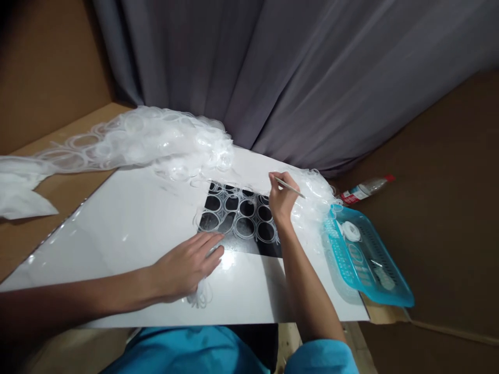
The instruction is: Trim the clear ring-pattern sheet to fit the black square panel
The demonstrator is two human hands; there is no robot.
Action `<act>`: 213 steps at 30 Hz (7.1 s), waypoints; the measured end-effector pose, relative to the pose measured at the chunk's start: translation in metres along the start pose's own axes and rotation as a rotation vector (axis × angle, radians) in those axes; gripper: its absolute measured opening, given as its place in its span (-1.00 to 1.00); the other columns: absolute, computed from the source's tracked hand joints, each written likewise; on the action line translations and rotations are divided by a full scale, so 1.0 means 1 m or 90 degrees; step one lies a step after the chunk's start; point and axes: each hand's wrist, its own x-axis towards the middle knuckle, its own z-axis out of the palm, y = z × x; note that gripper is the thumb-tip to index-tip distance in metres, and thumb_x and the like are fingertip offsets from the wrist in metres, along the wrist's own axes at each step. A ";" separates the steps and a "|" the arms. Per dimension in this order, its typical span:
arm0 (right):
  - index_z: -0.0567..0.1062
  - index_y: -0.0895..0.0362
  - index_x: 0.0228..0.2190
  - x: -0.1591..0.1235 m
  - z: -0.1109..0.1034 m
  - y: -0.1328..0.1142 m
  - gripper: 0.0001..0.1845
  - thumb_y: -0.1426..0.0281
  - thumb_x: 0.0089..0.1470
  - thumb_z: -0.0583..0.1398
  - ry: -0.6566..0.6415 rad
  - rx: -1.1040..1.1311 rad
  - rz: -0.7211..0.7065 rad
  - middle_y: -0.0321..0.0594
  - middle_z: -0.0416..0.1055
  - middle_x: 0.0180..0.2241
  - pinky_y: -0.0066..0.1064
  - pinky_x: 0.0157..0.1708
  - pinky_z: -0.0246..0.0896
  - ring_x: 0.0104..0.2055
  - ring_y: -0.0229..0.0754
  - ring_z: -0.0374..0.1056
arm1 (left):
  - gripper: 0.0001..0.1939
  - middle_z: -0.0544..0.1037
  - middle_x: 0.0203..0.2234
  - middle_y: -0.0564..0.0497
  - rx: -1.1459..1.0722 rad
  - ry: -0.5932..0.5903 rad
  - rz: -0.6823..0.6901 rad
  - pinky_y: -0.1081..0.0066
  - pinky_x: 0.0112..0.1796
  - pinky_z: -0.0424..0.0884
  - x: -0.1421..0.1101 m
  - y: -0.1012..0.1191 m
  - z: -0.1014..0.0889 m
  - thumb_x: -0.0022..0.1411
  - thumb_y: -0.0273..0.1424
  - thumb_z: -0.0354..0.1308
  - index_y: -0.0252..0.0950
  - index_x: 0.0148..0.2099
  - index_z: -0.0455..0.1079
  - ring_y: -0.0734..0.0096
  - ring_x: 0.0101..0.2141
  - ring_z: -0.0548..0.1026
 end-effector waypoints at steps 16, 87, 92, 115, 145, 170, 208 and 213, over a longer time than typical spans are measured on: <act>0.70 -0.03 -0.36 -0.108 -0.092 -0.134 -0.85 0.24 0.24 0.49 -0.558 0.336 0.254 -0.16 0.72 -0.24 -0.12 -0.12 0.60 -0.18 0.01 0.66 | -0.73 0.53 0.06 -0.21 -0.368 0.193 -0.157 0.05 -0.07 0.59 0.003 -0.004 -0.013 0.64 -0.35 0.00 -0.25 0.28 0.20 0.06 0.02 0.57; 0.63 0.06 -0.29 -0.037 0.058 -0.046 -0.82 0.25 0.36 0.36 -0.233 0.241 0.030 -0.13 0.71 -0.18 -0.13 -0.06 0.61 -0.15 -0.05 0.65 | -0.41 0.50 0.31 -0.44 0.036 -0.018 0.002 -0.18 0.26 0.33 -0.009 0.010 -0.012 0.41 -0.40 0.12 -0.48 0.42 0.32 -0.32 0.33 0.44; 0.48 0.06 -0.31 0.004 0.061 -0.025 -0.69 0.13 0.27 0.40 -0.012 0.316 0.119 -0.10 0.67 -0.19 -0.12 -0.09 0.67 -0.28 -0.12 0.62 | -0.43 0.51 0.29 -0.46 0.023 -0.027 -0.002 -0.19 0.27 0.34 -0.008 0.010 -0.013 0.41 -0.39 0.10 -0.50 0.39 0.32 -0.34 0.31 0.45; 0.68 -0.05 -0.36 -0.090 -0.059 -0.146 -0.86 0.32 0.25 0.49 -0.437 0.363 0.190 -0.18 0.72 -0.22 -0.02 -0.16 0.64 -0.20 0.02 0.64 | -0.81 0.65 -0.17 -0.03 -0.353 0.251 -0.174 0.14 -0.13 0.52 0.007 -0.029 -0.017 0.65 -0.42 -0.04 -0.24 0.21 0.29 0.26 -0.23 0.58; 0.70 0.04 -0.27 -0.064 0.044 -0.051 -0.79 0.16 0.32 0.42 -0.557 0.287 0.045 -0.18 0.67 -0.19 -0.14 -0.01 0.50 -0.11 -0.05 0.59 | -0.44 0.45 0.35 -0.37 -0.001 -0.012 -0.135 -0.06 0.33 0.31 0.005 -0.027 -0.005 0.58 -0.46 0.01 -0.48 0.52 0.22 -0.20 0.39 0.36; 0.66 -0.01 -0.27 -0.070 0.041 -0.052 -0.87 0.31 0.40 0.37 -0.543 0.228 -0.082 -0.19 0.68 -0.13 -0.10 0.02 0.48 -0.06 -0.01 0.60 | -0.28 0.44 0.35 -0.32 0.016 -0.038 -0.149 -0.08 0.30 0.25 0.006 -0.026 -0.008 0.42 -0.40 0.22 -0.43 0.53 0.21 -0.25 0.36 0.32; 0.68 0.04 -0.33 -0.066 -0.016 -0.114 -0.81 0.22 0.28 0.45 -0.460 0.287 0.174 -0.16 0.71 -0.22 -0.14 -0.11 0.52 -0.17 -0.05 0.60 | -0.67 0.46 0.07 -0.21 -0.192 0.210 -0.305 0.08 -0.12 0.50 0.012 -0.047 -0.009 0.58 -0.24 0.10 -0.26 0.24 0.19 0.05 -0.08 0.51; 0.70 -0.05 -0.36 -0.082 -0.033 -0.129 -0.85 0.25 0.27 0.47 -0.530 0.371 0.199 -0.17 0.71 -0.22 0.04 -0.01 0.58 -0.12 0.05 0.63 | -0.88 0.55 -0.17 -0.03 -0.274 0.212 -0.249 0.15 -0.12 0.42 0.013 -0.047 -0.010 0.62 -0.36 -0.01 -0.23 0.11 0.26 0.22 -0.22 0.52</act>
